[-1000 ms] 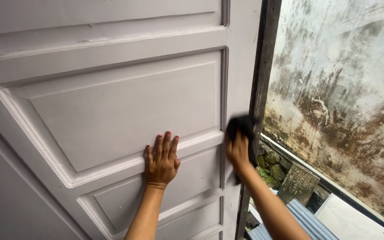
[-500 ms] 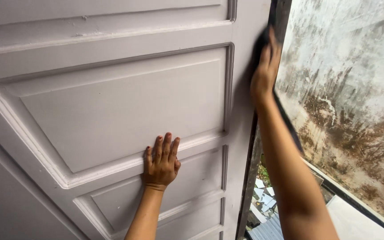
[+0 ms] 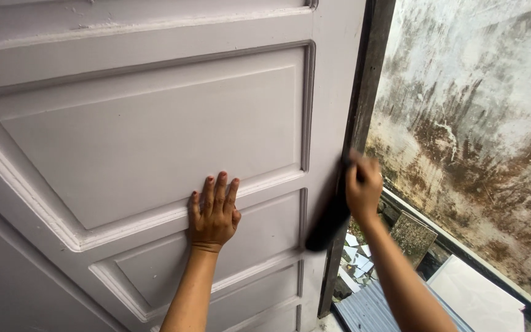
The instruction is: Cleaning a white wooden door and its handle using a black cloth.
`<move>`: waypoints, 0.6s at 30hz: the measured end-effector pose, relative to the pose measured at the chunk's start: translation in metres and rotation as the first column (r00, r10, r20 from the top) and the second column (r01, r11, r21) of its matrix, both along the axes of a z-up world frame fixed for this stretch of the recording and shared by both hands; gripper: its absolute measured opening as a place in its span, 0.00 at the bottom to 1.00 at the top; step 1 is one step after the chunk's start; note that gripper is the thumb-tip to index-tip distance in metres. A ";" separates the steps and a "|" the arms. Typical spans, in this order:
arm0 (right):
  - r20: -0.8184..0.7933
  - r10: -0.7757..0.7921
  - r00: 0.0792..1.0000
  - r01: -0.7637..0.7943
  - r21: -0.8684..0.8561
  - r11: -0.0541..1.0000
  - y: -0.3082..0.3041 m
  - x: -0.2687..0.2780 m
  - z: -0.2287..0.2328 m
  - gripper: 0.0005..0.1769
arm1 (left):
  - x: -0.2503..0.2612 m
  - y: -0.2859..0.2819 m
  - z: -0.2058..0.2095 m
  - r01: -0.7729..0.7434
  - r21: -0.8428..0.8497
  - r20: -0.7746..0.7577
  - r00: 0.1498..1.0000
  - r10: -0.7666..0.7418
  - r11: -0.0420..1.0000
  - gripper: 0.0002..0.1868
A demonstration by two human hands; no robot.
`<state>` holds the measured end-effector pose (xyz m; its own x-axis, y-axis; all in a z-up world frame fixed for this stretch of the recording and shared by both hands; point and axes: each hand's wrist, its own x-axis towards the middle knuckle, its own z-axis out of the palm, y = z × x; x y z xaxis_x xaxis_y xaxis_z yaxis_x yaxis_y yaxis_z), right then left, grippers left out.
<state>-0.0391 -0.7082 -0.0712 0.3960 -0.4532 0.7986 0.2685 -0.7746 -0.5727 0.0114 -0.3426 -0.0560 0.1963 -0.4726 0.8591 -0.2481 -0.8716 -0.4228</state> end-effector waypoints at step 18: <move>-0.057 -0.261 0.964 0.211 -0.438 0.874 -0.016 0.010 -0.162 0.32 | -0.005 0.000 0.003 0.020 -0.016 0.014 1.000 -0.020 1.000 0.32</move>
